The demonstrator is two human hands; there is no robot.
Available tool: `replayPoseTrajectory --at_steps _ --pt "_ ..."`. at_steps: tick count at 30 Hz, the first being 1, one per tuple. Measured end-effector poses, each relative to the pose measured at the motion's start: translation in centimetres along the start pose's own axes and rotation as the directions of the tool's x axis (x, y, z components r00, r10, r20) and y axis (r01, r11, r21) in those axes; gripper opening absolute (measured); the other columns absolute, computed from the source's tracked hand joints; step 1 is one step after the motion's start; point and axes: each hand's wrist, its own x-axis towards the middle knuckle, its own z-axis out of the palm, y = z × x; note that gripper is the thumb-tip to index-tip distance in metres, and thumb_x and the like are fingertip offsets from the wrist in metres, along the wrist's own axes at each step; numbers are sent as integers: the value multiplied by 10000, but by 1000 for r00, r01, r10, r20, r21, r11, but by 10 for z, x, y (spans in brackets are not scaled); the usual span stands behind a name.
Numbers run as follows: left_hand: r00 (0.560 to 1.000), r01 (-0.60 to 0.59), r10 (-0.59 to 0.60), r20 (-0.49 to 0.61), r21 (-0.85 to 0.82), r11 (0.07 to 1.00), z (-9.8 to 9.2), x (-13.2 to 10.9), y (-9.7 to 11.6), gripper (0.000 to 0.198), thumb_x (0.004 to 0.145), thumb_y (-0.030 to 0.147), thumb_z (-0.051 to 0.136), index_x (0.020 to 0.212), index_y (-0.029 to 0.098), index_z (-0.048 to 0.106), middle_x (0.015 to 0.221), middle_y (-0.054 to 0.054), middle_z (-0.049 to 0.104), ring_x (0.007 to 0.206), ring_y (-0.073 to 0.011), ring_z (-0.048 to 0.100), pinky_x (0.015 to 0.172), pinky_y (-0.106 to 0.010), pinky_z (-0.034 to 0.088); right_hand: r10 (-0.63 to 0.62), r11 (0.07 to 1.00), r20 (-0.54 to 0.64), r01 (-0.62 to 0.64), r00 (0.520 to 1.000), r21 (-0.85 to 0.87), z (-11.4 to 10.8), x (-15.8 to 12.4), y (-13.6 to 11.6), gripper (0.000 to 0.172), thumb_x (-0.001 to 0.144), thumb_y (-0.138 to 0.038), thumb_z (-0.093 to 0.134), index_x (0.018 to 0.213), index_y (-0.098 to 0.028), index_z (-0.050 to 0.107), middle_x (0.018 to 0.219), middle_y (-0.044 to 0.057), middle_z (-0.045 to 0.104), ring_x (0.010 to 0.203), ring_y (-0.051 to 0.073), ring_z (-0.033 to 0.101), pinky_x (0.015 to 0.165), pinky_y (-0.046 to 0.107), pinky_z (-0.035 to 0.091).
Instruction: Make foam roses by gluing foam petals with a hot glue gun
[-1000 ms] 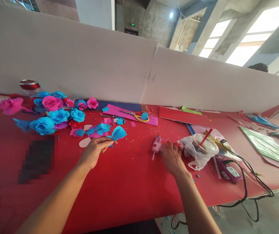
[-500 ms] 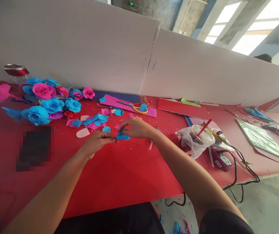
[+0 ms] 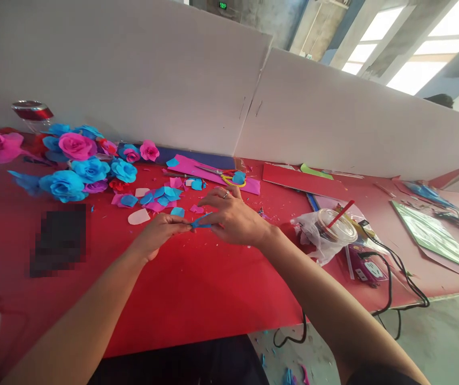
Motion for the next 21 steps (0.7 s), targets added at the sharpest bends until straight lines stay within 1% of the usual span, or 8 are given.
replayPoseTrajectory --at_steps 3,5,6,8,9,10,13,21 --pt "998 -14 15 -57 3 1000 1 -1 1 157 680 330 650 694 229 770 753 -47 722 852 -219 608 803 -340 407 31 999 -135 -36 990 -38 2 -11 -11 313 779 -67 492 807 -266 731 1167 37 657 1160 261 502 953 476 294" --pt "990 -49 44 -135 -33 998 2 0 1 163 689 343 659 715 227 771 754 -36 717 810 -197 602 765 -316 414 182 983 -306 -173 934 57 12 -15 -25 249 778 -80 497 686 -229 675 1048 38 682 1070 242 539 927 444 325" --pt "981 -79 67 -180 -61 995 2 1 0 175 694 353 665 742 225 774 755 -33 715 788 -189 598 745 -307 419 320 947 -383 -276 867 167 19 -15 -33 218 778 -93 504 667 -218 644 960 39 684 990 225 559 898 422 354" --pt "957 -158 123 -262 -115 981 3 3 -3 210 706 373 674 809 221 776 760 -30 713 763 -181 595 713 -295 431 658 738 -423 -421 623 527 37 -8 -48 125 791 -147 525 708 -208 597 804 32 640 829 188 571 814 372 419" --pt "943 -198 152 -295 -133 971 3 4 -5 226 710 382 682 839 221 775 788 -31 718 770 -180 598 715 -292 439 799 567 -343 -429 494 703 46 -1 -55 16 789 -211 572 787 -211 588 817 27 627 800 179 568 760 345 441" --pt "926 -245 185 -328 -151 958 3 5 -6 233 709 386 692 854 222 772 824 -32 721 782 -179 599 721 -291 446 878 390 -212 -383 430 837 54 7 -59 133 776 -283 625 880 -213 579 886 34 625 815 175 574 730 326 458" --pt "891 -357 275 -361 -186 915 4 4 -7 221 724 387 700 862 229 768 839 -24 706 795 -169 588 738 -282 450 888 60 30 -179 458 982 70 34 -65 474 680 -390 750 1068 -229 529 1084 58 594 917 178 583 719 292 491" --pt "919 -364 261 -295 -385 848 10 -1 -1 148 694 347 746 760 216 762 704 -6 652 702 -134 512 660 -258 406 828 151 -156 55 539 987 78 44 -54 415 699 -304 775 1033 -245 534 839 -13 619 718 134 608 693 293 519"
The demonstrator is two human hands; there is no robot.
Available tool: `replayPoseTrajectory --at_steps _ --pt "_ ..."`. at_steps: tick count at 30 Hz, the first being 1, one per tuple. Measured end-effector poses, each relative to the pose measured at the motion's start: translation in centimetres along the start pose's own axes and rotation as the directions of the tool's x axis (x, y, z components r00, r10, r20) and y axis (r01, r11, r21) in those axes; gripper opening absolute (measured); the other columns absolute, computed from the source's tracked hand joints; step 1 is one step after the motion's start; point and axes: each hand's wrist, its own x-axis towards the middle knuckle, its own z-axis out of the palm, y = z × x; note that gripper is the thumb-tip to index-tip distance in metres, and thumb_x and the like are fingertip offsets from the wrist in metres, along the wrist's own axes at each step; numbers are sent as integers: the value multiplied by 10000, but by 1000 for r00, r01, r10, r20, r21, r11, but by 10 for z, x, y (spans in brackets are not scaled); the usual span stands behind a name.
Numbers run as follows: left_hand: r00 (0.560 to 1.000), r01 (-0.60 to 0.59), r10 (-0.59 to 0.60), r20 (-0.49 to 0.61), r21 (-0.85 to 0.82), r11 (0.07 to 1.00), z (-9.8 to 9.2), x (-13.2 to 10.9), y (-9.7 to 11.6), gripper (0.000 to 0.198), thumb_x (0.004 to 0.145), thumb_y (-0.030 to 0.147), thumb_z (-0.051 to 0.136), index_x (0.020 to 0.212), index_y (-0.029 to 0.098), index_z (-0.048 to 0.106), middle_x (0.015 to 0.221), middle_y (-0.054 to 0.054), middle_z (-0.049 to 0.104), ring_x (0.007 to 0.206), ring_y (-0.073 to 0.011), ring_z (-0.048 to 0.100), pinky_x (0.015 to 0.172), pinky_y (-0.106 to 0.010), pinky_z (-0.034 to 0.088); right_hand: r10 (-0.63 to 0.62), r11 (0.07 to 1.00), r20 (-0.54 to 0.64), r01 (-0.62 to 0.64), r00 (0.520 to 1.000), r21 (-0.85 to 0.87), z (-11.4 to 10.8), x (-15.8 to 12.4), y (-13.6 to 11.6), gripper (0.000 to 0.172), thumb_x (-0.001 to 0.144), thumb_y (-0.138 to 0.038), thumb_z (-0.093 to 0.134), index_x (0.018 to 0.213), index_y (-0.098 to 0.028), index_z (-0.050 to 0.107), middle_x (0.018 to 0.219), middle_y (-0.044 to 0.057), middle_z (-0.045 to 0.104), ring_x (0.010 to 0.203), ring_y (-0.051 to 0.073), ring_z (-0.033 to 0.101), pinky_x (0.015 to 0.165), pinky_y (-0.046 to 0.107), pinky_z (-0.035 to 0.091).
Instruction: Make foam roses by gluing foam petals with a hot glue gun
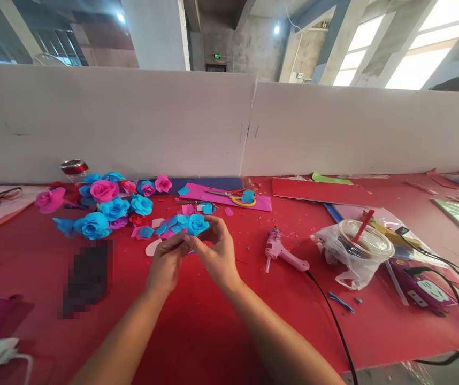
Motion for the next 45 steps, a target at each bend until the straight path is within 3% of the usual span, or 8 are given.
replayPoseTrajectory --at_steps 7,14,22,25,32,35,40,45 --pt "992 122 -126 -7 -180 976 2 1 -2 141 545 261 822 647 210 739 611 10 628 613 -108 475 596 -248 365 -95 993 132 102 987 -50 -16 -4 1 487 659 -264 820 1066 -258 553 930 4 616 824 142 606 787 307 517" --pt "986 165 -160 43 -200 966 2 0 -10 120 589 271 821 615 198 728 632 3 648 635 -105 516 628 -252 400 -87 995 88 91 992 -49 -18 -10 0 272 787 -280 698 1012 -233 550 893 13 600 790 141 596 762 315 525" --pt "976 190 -214 -49 -299 935 9 0 -11 154 531 246 843 638 202 742 720 -19 705 775 -141 619 773 -262 462 -89 989 74 97 993 -111 -22 -13 4 308 763 -259 705 1042 -227 579 975 43 602 893 170 602 847 351 516" --pt "967 205 -244 -71 -348 915 8 1 -8 139 574 248 810 686 195 747 871 -37 723 909 -160 625 829 -261 458 -35 986 16 37 999 -160 -19 -13 10 190 781 -296 695 929 -207 614 913 43 641 833 166 606 799 334 509" --pt "945 312 -327 24 -368 876 10 1 -9 199 574 289 816 730 184 753 984 -76 721 1030 -213 606 897 -310 446 222 973 140 -228 965 29 -15 -11 16 216 728 -372 738 813 -183 680 766 14 674 736 151 610 753 306 487" --pt "964 262 -265 19 -247 933 10 0 -10 237 640 383 786 778 192 757 962 -74 721 944 -199 619 836 -308 453 228 967 149 -242 962 84 -18 -9 10 222 709 -394 750 760 -186 691 709 0 661 698 138 589 746 299 483" --pt "992 128 -120 -49 262 956 -7 6 -11 253 728 426 704 794 186 751 801 -41 708 778 -176 595 764 -300 448 211 976 2 -210 978 59 -28 -2 2 201 714 -379 737 755 -185 700 688 0 648 619 111 532 635 259 458" --pt "921 -46 242 -305 534 845 -32 21 -4 244 666 307 751 902 246 755 945 -50 681 971 -223 587 885 -333 438 182 982 -103 -186 978 -30 -31 1 7 187 700 -365 731 757 -189 705 702 9 674 644 132 566 644 271 463"
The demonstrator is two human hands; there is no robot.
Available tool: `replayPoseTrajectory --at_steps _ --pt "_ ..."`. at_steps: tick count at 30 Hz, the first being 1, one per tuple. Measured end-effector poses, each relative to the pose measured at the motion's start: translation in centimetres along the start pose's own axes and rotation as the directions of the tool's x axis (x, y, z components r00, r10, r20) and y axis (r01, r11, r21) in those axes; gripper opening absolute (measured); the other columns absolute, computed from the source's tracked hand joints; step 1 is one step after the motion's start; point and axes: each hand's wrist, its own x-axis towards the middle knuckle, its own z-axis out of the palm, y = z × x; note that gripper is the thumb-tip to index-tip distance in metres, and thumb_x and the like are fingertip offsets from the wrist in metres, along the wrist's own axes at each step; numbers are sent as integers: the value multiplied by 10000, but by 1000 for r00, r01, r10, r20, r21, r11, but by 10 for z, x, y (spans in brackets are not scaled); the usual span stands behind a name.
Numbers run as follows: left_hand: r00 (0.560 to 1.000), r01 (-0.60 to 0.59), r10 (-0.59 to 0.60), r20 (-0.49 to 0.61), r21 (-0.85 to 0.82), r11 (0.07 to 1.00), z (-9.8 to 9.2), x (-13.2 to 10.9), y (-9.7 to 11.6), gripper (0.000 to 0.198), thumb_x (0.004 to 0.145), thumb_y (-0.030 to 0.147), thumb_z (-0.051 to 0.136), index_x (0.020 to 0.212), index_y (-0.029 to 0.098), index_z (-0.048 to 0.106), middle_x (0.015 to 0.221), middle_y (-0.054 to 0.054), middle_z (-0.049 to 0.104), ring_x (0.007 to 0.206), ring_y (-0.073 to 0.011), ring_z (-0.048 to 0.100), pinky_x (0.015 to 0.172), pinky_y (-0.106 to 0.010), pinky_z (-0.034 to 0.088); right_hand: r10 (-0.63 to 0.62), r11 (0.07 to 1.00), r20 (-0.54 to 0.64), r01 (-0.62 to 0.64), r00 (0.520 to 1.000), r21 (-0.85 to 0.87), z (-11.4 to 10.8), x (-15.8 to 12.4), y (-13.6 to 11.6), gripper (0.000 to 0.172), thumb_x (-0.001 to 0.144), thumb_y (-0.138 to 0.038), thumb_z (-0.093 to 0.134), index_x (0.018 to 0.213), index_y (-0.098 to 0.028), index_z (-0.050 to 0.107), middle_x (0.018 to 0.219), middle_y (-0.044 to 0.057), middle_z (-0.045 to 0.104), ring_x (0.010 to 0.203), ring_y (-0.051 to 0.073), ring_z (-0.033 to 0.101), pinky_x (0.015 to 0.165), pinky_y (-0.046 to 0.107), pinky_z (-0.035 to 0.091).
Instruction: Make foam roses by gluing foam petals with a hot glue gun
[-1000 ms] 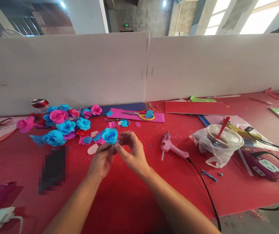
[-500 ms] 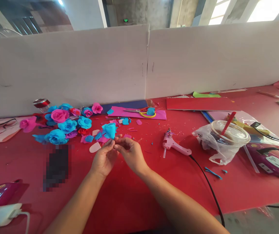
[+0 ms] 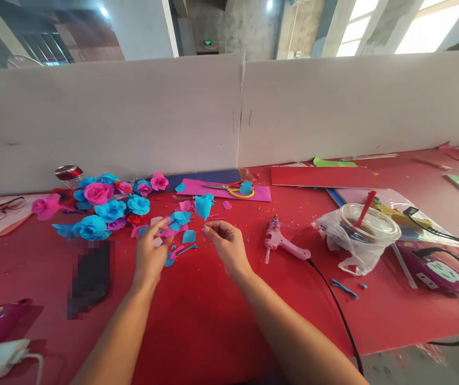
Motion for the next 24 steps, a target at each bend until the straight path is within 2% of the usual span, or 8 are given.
replayPoseTrajectory --at_steps 2,3,5,7,10,13,19,24 --pt "992 -125 125 -14 -11 992 -3 2 2 327 660 284 765 986 273 745 1094 -60 655 1099 -234 552 964 -345 410 -38 997 25 39 999 -64 2 -2 4 182 721 -366 712 771 -191 711 730 19 695 666 148 590 665 287 471" --pt "993 -115 117 22 -69 991 -3 1 4 282 697 310 742 976 269 749 1099 -63 661 1103 -233 560 970 -351 415 -62 992 43 67 997 -109 4 -4 5 176 739 -361 695 783 -191 714 742 23 703 668 152 592 668 291 469" --pt "994 -1 23 106 -201 980 0 -4 9 211 756 368 691 911 243 761 1021 -68 701 1031 -226 609 939 -358 447 -124 967 65 135 990 -216 7 -8 9 158 778 -337 660 801 -192 719 765 30 713 673 155 587 675 296 460" --pt "988 93 -57 143 -264 960 2 -11 15 207 721 377 725 855 225 767 930 -60 727 947 -223 641 895 -353 473 -189 928 72 202 979 -312 10 -12 11 143 803 -305 635 809 -191 720 774 33 717 691 160 585 690 299 453" --pt "1000 -24 26 6 -194 981 4 -20 21 175 666 338 774 810 238 767 913 -36 724 935 -215 635 893 -334 470 -256 890 66 262 964 -374 13 -15 13 137 828 -276 611 832 -189 716 795 37 715 718 165 600 706 295 461" --pt "983 -149 141 -118 -58 987 5 -29 24 132 687 327 761 800 259 766 920 -23 719 939 -210 626 924 -335 452 -293 870 56 291 954 -397 14 -16 15 134 846 -271 593 844 -201 707 792 33 708 716 168 617 714 298 476" --pt "988 154 -150 35 -318 935 18 -37 21 232 644 325 789 848 215 770 879 -32 751 845 -198 646 833 -325 490 -395 771 130 405 909 -491 15 -18 19 123 880 -232 569 869 -227 692 843 37 719 770 184 638 766 325 464" --pt "958 282 -217 186 -484 828 20 -30 20 217 616 274 806 811 185 768 823 -32 748 785 -162 646 815 -304 486 -414 697 211 457 886 -553 14 -20 18 168 910 -207 535 943 -252 693 902 43 722 836 197 646 798 337 437"
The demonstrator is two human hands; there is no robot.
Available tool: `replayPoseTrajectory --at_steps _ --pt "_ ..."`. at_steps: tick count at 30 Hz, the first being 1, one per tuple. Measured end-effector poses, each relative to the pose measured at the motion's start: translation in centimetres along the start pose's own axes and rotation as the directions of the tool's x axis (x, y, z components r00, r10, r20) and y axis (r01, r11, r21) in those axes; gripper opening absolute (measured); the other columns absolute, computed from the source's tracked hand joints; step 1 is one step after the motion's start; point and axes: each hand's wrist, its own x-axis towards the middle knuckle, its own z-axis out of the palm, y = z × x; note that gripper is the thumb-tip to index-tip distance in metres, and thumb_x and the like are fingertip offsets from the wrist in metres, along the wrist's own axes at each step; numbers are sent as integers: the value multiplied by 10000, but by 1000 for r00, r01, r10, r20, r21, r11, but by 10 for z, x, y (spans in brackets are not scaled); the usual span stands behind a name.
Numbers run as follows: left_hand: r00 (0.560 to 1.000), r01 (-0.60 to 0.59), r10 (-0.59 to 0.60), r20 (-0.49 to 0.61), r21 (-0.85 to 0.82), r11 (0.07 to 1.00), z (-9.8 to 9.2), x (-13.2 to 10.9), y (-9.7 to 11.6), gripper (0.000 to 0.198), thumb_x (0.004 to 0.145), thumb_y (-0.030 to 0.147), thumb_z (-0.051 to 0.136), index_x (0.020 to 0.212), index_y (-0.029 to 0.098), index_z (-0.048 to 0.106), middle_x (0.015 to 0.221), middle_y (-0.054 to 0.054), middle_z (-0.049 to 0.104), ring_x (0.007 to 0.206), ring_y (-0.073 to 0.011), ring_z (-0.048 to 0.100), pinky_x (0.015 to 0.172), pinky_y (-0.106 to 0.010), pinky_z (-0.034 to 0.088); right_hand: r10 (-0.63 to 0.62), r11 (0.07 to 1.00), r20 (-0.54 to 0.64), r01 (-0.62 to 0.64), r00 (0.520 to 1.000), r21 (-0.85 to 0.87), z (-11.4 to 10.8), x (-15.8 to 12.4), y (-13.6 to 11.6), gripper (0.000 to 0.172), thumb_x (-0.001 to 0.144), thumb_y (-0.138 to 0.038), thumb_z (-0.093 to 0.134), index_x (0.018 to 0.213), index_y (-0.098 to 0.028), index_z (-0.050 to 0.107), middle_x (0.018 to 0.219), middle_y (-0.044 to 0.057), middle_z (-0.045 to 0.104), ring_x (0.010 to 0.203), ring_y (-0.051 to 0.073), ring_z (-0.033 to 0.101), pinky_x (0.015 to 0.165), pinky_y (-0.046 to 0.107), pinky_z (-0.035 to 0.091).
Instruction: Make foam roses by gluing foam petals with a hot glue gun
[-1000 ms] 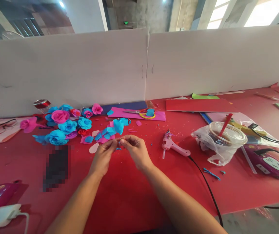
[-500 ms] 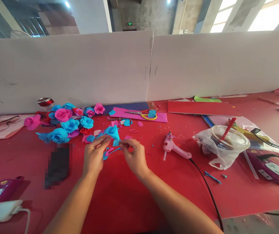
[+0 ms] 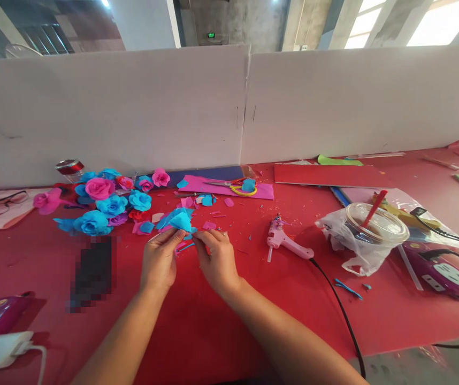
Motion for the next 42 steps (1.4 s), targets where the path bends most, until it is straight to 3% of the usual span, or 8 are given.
replayPoseTrajectory --at_steps 6,12,18,24,28,33,38,42 --pt "983 15 -16 182 7 1000 -2 2 1 195 630 276 800 802 189 771 821 -45 747 850 -179 655 879 -316 473 -32 999 -2 32 999 -15 -4 3 3 188 920 -206 518 944 -254 698 895 49 721 833 199 649 771 328 433" --pt "962 -20 14 273 18 1000 -3 3 3 219 670 337 772 844 207 750 942 -63 742 955 -220 657 902 -346 474 -71 994 14 72 997 -83 -6 0 2 207 926 -193 501 986 -247 691 903 57 720 843 200 640 783 334 421" --pt "936 -38 18 352 51 998 -7 5 3 227 654 289 783 850 185 737 983 -82 730 997 -246 643 932 -367 464 -72 995 3 72 997 -67 -7 -1 -1 222 921 -188 502 1007 -262 693 918 62 715 883 211 644 807 344 427" --pt "927 2 -13 374 30 1000 -4 2 6 222 631 238 797 835 184 726 984 -76 729 1004 -241 646 927 -366 474 -14 1000 -5 15 1000 25 -7 1 -5 217 895 -144 512 960 -250 690 894 56 715 838 205 648 773 331 439" --pt "961 78 -66 268 -37 996 3 -1 5 171 619 248 808 717 167 694 901 -68 734 952 -220 661 908 -366 483 -5 1000 -46 5 999 -5 -7 1 -6 185 878 -140 536 914 -247 683 860 38 712 799 192 645 773 322 425" --pt "980 144 -123 158 -132 981 9 -6 -1 277 599 267 821 834 169 712 834 -53 730 869 -202 675 860 -356 499 -12 996 -41 8 999 -85 -4 -2 -7 137 882 -185 537 860 -233 663 775 30 682 724 175 611 754 318 415" --pt "963 171 -141 229 -117 978 7 -5 0 225 665 306 788 831 180 702 809 -19 695 780 -141 639 775 -279 490 7 998 -30 -9 1000 -67 -9 0 -13 84 815 -177 565 781 -213 633 715 8 653 682 157 592 727 311 408" --pt "948 150 -126 293 -63 987 4 -4 1 196 719 335 752 841 193 694 759 10 635 722 -101 570 736 -243 459 110 985 -116 -93 987 148 -18 9 -16 87 805 -198 552 810 -189 639 703 3 595 656 133 541 649 265 436"
